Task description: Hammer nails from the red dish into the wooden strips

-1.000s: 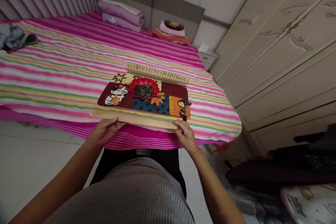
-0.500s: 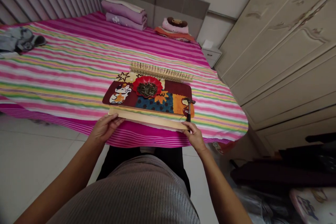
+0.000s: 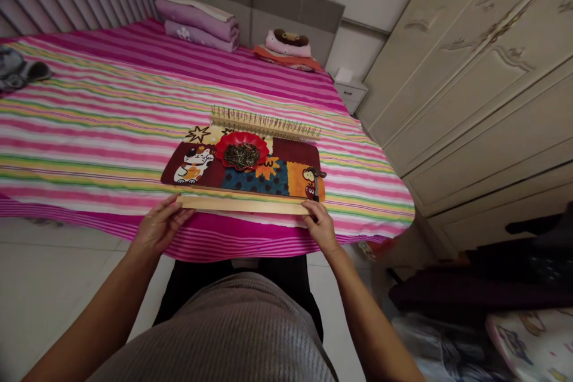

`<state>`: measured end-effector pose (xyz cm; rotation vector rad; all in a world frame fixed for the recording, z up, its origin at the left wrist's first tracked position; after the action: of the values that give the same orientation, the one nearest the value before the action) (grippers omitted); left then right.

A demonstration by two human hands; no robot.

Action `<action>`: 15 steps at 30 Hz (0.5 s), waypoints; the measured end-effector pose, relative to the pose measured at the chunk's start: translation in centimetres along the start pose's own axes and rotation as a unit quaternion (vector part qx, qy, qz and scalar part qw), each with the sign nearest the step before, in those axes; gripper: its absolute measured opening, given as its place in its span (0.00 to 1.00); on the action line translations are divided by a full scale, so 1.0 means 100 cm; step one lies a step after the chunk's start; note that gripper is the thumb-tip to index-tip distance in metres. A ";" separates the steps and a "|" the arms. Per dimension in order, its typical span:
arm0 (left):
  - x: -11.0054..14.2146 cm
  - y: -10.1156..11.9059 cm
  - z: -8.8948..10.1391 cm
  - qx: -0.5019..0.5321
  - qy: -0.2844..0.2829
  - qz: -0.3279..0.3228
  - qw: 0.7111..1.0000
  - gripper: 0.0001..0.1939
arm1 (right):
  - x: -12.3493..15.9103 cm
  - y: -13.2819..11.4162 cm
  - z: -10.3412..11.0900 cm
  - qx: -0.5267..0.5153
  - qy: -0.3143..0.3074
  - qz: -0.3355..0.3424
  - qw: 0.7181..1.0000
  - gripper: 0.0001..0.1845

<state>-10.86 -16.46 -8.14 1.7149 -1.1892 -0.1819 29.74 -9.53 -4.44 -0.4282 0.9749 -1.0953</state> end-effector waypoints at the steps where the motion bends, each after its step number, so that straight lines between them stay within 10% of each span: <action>1: -0.002 0.001 0.002 0.001 0.004 -0.001 1.000 0.12 | -0.002 0.000 -0.003 0.005 0.000 0.005 1.000 0.16; 15: -0.071 0.027 -0.044 -0.123 0.040 -0.083 0.988 0.13 | -0.068 0.013 -0.026 0.102 0.015 0.036 0.994 0.17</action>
<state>-13.53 -8.26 -6.57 1.5869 -0.9238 -0.3447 27.52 -2.47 -3.73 -0.2100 0.8872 -1.1252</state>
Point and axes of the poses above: each hand's wrist, its own x-axis away from the middle knuckle, its own z-axis out of the back of the hand, y = z × x, the point moved 8 cm from there along -x, towards the middle knuckle, and after that the axes turned 3 degrees about y, right-handed, at the moved point
